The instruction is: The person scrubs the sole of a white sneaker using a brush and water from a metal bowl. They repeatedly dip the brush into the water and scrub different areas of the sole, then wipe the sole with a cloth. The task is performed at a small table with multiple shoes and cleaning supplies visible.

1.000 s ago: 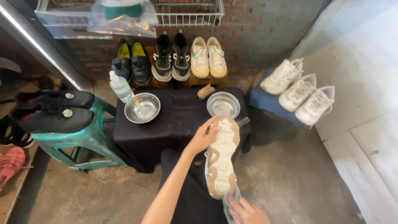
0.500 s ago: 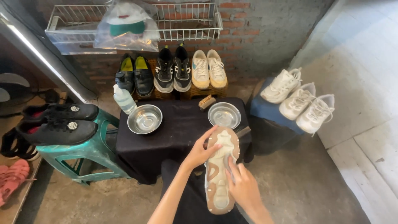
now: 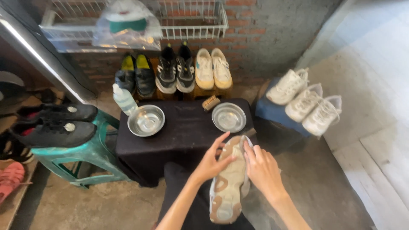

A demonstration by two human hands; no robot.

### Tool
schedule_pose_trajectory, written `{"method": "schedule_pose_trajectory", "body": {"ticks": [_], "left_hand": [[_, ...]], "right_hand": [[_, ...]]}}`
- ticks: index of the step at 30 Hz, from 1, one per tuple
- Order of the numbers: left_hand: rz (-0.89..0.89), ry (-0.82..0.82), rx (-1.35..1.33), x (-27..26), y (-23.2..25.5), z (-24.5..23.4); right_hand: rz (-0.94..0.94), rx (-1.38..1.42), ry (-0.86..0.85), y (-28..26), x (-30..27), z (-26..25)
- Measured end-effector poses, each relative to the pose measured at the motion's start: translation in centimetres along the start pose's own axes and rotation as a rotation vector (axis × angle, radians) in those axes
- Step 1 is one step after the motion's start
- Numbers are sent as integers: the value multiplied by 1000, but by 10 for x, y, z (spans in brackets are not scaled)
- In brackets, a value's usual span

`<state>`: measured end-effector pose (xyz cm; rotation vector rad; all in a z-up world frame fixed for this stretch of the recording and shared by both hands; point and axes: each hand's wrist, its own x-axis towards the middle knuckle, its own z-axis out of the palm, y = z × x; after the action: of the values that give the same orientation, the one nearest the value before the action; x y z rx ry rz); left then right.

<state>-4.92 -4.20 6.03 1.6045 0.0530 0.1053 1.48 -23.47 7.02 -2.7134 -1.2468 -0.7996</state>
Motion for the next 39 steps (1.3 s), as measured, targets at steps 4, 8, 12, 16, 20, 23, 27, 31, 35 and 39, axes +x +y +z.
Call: {"method": "schedule_pose_trajectory", "body": {"ticks": [4,8,12,16,20,23,27,31,35,39], "left_hand": [[112,16,20,4,1,-6],[-14,3,-20,-1,2,-12],[-5,-34,35,2,0,-3],[153,-62,-49,8,-31,-2],[251,45,44,13,-44,-11],[203,38,59,1,-26,-18],[61,24,-51,0,-13,-16],[-11,39,-51,-1,-10,-14],[-10,40,-98,0,-15,-11],[-64,123,-116,2,-7,-15]], "right_hand": [[58,166,-186,-12,-25,-7],[321,585,-312,0,-14,-40],[328,675,85,-7,32,-35],[333,547,-176,-29,29,-6],[-17,503,111,-43,-13,19],[-127,453,36,-64,-45,10],[-225,709,-106,-49,-43,-15],[421,843,-106,-13,-12,-17],[292,389,-30,-16,2,12],[82,-71,-49,-49,-68,33]]}}
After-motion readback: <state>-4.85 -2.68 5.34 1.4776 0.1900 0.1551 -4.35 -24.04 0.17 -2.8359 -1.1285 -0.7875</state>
